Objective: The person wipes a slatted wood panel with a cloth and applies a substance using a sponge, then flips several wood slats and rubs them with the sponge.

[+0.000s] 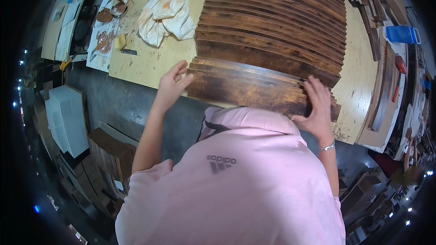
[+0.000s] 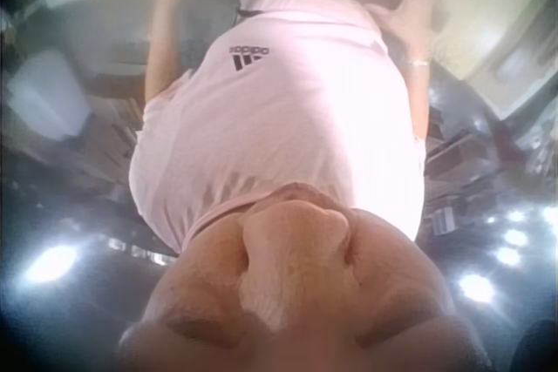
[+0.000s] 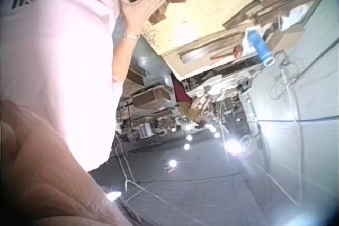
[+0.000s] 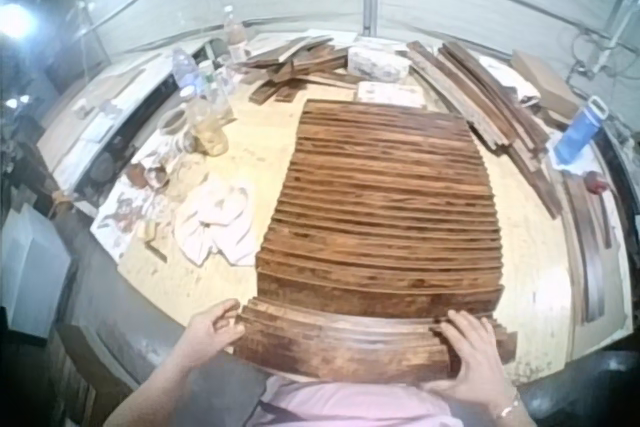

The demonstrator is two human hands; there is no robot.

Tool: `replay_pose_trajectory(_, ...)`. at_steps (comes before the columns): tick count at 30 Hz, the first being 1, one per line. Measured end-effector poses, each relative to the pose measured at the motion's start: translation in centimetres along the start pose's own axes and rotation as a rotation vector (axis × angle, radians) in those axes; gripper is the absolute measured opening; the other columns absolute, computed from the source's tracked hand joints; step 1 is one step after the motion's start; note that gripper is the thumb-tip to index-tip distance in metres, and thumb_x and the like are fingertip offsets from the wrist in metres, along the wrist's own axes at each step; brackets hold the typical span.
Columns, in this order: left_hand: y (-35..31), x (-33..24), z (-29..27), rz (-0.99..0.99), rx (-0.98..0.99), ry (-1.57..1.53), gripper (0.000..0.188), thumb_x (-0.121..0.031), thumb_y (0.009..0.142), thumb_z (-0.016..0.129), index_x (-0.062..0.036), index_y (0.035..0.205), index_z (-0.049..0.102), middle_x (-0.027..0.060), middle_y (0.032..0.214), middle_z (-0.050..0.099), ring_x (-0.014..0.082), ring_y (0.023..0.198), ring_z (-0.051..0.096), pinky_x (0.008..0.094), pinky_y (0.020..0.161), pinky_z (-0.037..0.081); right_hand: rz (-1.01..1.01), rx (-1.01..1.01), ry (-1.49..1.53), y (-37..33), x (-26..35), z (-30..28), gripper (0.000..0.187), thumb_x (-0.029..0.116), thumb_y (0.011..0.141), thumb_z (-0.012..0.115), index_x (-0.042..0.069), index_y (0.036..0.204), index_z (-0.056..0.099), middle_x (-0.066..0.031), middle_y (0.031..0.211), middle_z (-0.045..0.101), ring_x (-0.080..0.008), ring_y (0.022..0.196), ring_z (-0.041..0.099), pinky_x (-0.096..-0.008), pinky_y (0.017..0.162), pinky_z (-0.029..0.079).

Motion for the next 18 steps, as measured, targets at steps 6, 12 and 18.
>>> replay_pose_trajectory(6,-1.5,-1.9,3.4,-0.069,0.103,-0.284,0.062,-0.004,0.093,0.071,0.0064,0.148,0.044,0.0124,0.134,0.062,0.0167,0.121,0.060,0.0318,0.104,0.048,0.529,-0.298,0.343,-5.5,-11.9,-0.8,0.094,0.025,0.073,0.089,-0.001,0.151,0.045,-0.0217,0.153,0.047,-0.0342,0.140,0.046,-0.0416,0.118,0.033)
replay_pose_trajectory(12,-1.6,-2.3,3.6,-0.117,0.089,-0.272,0.063,0.001,0.090,0.070,0.0048,0.148,0.045,0.0114,0.131,0.064,0.0171,0.120,0.060,0.0317,0.105,0.047,0.891,-0.147,0.960,-7.4,-16.7,2.7,0.078,0.016,0.084,0.083,-0.010,0.147,0.045,-0.0218,0.139,0.058,-0.0254,0.123,0.060,-0.0349,0.108,0.045)
replay_pose_trajectory(18,-1.7,-1.8,3.4,-0.035,0.061,-0.350,0.069,0.006,0.084,0.071,0.0076,0.148,0.045,0.0130,0.136,0.061,0.0188,0.123,0.058,0.0327,0.108,0.045,0.840,-0.122,1.121,-7.2,-15.3,2.9,0.074,-0.001,0.082,0.080,-0.011,0.147,0.045,-0.0181,0.136,0.061,-0.0240,0.117,0.064,-0.0316,0.102,0.050)
Point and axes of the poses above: each hand's wrist, its own y-axis towards the middle knuckle, its own z-axis out of the palm, x = y × z, the point moved 8 cm from there along y, towards the middle knuckle
